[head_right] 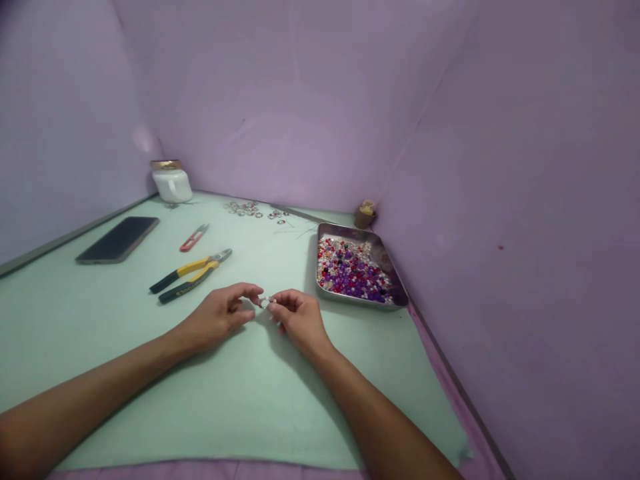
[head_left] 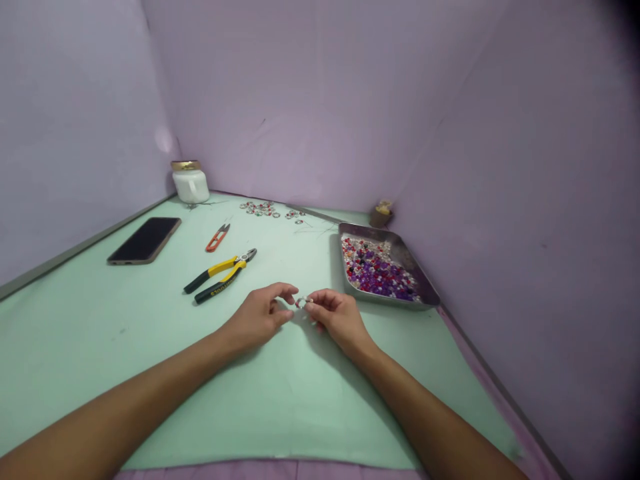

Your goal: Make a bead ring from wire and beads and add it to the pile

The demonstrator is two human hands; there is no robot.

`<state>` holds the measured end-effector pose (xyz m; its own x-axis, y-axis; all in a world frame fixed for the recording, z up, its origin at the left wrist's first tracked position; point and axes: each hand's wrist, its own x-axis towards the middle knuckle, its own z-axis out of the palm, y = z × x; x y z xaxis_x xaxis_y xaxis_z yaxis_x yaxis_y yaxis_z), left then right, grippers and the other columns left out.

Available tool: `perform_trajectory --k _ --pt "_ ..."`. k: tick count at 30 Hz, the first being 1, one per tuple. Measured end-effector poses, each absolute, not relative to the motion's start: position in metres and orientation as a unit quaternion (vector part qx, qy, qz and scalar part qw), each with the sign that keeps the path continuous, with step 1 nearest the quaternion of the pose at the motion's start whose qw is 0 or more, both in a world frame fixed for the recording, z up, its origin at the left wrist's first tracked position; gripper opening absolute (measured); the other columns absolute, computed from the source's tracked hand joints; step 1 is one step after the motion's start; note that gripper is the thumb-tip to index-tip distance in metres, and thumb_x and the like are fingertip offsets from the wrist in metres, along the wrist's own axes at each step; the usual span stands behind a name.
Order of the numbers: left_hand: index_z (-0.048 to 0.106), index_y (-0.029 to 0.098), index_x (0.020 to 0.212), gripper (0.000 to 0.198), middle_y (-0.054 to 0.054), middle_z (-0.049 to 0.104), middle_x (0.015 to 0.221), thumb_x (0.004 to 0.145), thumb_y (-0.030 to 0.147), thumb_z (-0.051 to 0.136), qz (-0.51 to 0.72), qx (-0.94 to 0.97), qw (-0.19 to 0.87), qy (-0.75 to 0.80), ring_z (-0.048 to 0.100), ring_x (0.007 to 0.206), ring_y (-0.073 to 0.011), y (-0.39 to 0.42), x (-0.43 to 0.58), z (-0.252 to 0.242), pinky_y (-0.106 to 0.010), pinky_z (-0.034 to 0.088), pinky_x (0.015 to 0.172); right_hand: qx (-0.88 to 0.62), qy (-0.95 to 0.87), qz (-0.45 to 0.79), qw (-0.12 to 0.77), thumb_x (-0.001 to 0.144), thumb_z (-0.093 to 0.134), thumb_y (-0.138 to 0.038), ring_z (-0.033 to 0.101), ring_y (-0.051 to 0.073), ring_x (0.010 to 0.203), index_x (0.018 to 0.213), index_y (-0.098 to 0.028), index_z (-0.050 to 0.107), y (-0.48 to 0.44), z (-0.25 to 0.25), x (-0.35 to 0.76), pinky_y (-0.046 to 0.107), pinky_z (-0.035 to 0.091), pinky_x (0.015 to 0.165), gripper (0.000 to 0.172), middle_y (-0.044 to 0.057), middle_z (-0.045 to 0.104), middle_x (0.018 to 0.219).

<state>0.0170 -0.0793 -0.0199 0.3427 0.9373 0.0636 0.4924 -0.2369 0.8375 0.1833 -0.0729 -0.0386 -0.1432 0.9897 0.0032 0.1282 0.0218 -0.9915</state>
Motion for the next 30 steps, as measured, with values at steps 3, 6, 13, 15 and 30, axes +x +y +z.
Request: perform_trajectory --k 3,6,13,15,30 --pt "0.052 0.016 0.088 0.019 0.003 0.056 0.072 0.069 0.018 0.051 0.342 0.666 0.455 0.482 0.038 0.044 -0.0058 -0.081 0.02 -0.02 -0.02 0.033 0.043 -0.466 -0.503 0.561 0.464 0.059 0.067 -0.027 0.047 0.009 0.043 0.069 -0.014 0.058 -0.074 -0.036 0.18 0.02 0.037 0.037 0.018 -0.002 0.055 0.053" --pt "0.055 0.016 0.08 0.011 0.007 0.046 0.053 0.07 0.019 0.052 0.352 0.674 0.44 0.477 0.037 0.044 -0.0073 -0.083 0.022 -0.02 -0.019 0.03 0.043 -0.442 -0.508 0.578 0.461 0.058 0.067 -0.026 0.046 0.008 0.041 0.066 -0.014 0.058 -0.077 -0.035 0.176 0.019 0.038 0.037 0.017 -0.003 0.054 0.049" --pt "0.059 0.016 0.072 0.008 0.004 0.051 0.058 0.071 0.015 0.051 0.358 0.739 0.326 0.467 0.043 0.053 -0.0096 -0.089 0.02 -0.02 -0.021 0.034 0.051 -0.438 -0.565 0.547 0.436 0.058 0.067 -0.022 0.048 0.008 0.046 0.076 -0.015 0.06 -0.081 -0.036 0.177 0.02 0.041 0.041 0.021 -0.002 0.058 0.057" --pt "0.059 0.016 0.07 0.009 0.003 0.053 0.061 0.071 0.013 0.051 0.358 0.753 0.303 0.461 0.045 0.055 -0.0101 -0.089 0.019 -0.019 -0.022 0.035 0.053 -0.437 -0.579 0.53 0.44 0.059 0.067 -0.022 0.047 0.008 0.045 0.077 -0.015 0.061 -0.082 -0.036 0.178 0.02 0.041 0.041 0.02 -0.002 0.058 0.057" --pt "0.058 0.017 0.072 0.007 0.002 0.053 0.063 0.073 0.016 0.052 0.388 0.739 0.3 0.463 0.045 0.056 -0.0104 -0.091 0.018 -0.016 -0.022 0.036 0.053 -0.403 -0.546 0.574 0.458 0.06 0.067 -0.022 0.053 0.009 0.048 0.084 -0.014 0.06 -0.08 -0.035 0.178 0.021 0.044 0.043 0.027 -0.001 0.06 0.058"
